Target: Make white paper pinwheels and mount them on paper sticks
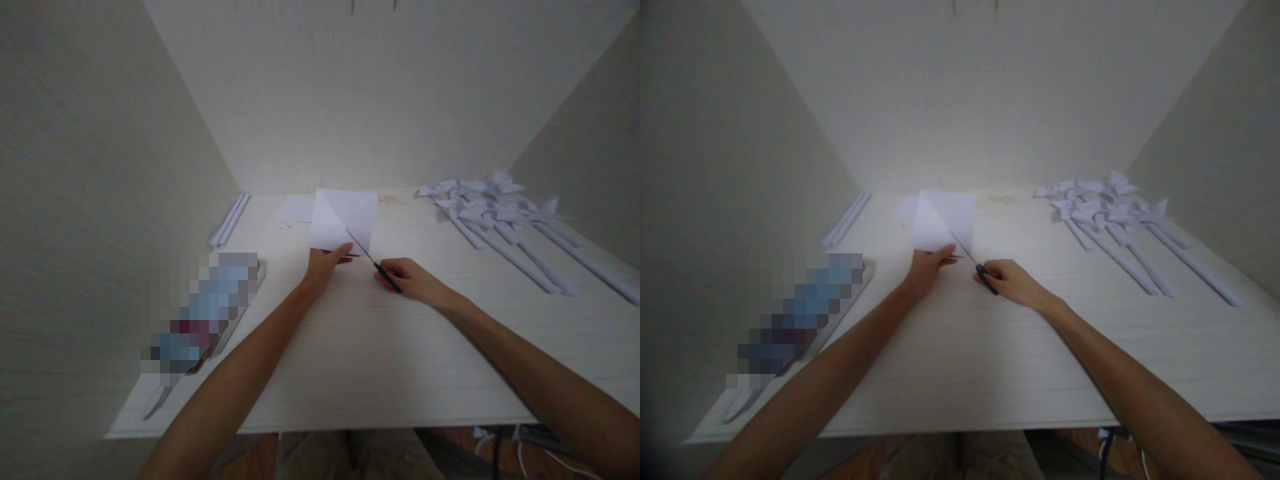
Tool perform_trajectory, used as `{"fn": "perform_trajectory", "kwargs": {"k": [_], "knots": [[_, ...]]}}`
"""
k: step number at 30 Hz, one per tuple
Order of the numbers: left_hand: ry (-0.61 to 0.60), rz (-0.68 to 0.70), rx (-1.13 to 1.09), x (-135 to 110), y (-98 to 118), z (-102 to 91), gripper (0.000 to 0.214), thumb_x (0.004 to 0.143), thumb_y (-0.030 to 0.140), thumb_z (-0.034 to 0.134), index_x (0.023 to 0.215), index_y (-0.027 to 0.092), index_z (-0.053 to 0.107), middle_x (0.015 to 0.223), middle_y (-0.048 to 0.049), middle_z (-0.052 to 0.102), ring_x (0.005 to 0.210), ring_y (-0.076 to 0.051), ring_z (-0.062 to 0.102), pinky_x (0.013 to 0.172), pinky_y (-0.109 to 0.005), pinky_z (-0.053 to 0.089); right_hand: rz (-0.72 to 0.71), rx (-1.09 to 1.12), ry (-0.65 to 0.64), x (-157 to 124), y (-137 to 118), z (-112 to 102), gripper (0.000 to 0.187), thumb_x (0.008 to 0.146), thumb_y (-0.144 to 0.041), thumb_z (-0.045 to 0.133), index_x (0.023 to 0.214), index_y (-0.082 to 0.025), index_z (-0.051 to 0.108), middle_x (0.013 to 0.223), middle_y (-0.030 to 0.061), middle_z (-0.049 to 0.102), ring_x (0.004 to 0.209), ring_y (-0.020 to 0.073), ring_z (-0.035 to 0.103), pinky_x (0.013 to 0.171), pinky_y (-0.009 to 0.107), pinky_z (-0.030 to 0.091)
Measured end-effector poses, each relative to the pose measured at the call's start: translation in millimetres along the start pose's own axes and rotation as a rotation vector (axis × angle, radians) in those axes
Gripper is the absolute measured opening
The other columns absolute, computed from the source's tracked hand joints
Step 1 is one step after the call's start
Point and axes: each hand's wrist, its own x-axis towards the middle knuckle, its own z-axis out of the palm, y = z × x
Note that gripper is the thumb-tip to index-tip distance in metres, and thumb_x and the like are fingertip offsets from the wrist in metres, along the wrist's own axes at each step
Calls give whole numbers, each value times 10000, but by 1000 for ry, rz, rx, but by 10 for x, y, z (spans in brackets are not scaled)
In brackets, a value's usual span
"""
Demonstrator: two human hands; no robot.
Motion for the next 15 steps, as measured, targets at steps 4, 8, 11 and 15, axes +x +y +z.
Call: {"fn": "perform_trajectory", "kwargs": {"k": [4,8,11,15], "knots": [[-5,3,5,-7,-2,3,345,543,216,715,867,133,626,747,-44,673,600,-143,636,525,-230,525,-6,-40,17,2,5,9,371,772,-492,430,567,-187,381,526,-37,363,492,89,329,456,236,208],[6,4,21,-13,0,10,348,536,210,719,863,131,627,759,-47,675,602,-146,636,527,-237,526,-8,-58,23,-2,11,11,363,772,-476,436,562,-189,368,523,-38,357,491,89,322,457,236,205],[8,3,26,-19,11,16,327,531,208,720,835,125,629,744,-45,672,594,-146,634,531,-246,528,-6,-68,29,-5,16,15,360,770,-470,440,559,-190,358,521,-40,349,489,87,315,455,235,203],[10,-8,48,-29,34,20,247,534,208,716,739,107,623,749,-52,672,588,-142,632,537,-249,528,-9,-69,40,-3,27,25,361,771,-474,427,558,-189,367,519,-39,349,487,88,317,452,232,205]]}}
